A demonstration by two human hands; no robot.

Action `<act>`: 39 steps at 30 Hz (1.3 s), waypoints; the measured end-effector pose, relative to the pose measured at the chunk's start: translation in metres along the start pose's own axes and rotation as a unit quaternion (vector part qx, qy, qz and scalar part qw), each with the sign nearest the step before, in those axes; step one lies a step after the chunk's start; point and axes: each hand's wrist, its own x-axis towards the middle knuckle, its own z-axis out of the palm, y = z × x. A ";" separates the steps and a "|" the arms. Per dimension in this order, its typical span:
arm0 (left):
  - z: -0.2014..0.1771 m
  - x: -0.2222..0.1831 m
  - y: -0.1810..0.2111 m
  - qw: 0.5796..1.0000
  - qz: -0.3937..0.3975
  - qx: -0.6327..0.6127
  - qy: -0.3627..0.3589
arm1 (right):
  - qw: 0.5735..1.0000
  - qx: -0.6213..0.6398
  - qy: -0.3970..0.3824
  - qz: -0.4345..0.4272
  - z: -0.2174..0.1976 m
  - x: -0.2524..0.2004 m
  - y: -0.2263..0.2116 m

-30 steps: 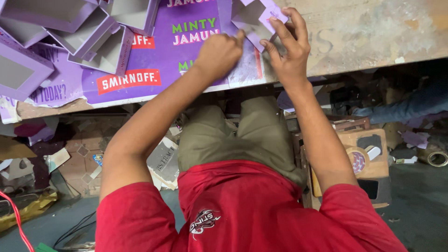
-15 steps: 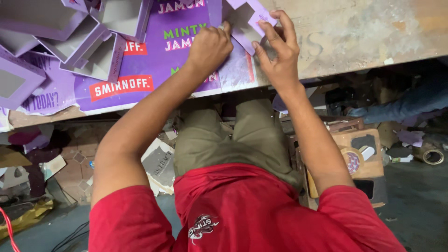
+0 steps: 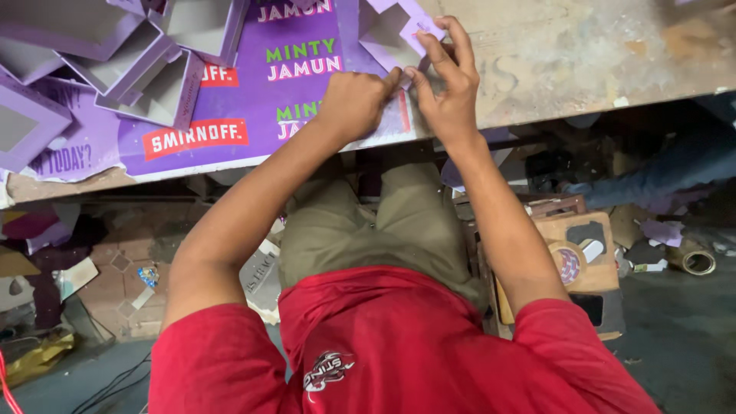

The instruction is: The person assembles small purple cardboard boxes by folding flaps and securing them with a small tool. They handle multiple boxes one at a time, placing finished units aside on the table.

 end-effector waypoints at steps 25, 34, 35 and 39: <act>0.018 -0.032 -0.033 0.931 -0.227 0.188 0.215 | 0.981 -0.003 -0.075 0.177 -0.035 -0.006 0.006; -0.042 -0.048 0.000 0.886 -0.301 -0.162 0.315 | 0.999 -0.019 -0.017 0.041 -0.007 0.003 -0.025; -0.053 -0.052 0.002 0.911 -0.230 -0.185 0.289 | 0.999 -0.019 -0.022 0.038 -0.006 0.002 -0.025; -0.085 -0.068 0.001 0.966 -0.062 -0.186 0.170 | 0.998 -0.007 -0.052 0.037 -0.004 -0.002 -0.022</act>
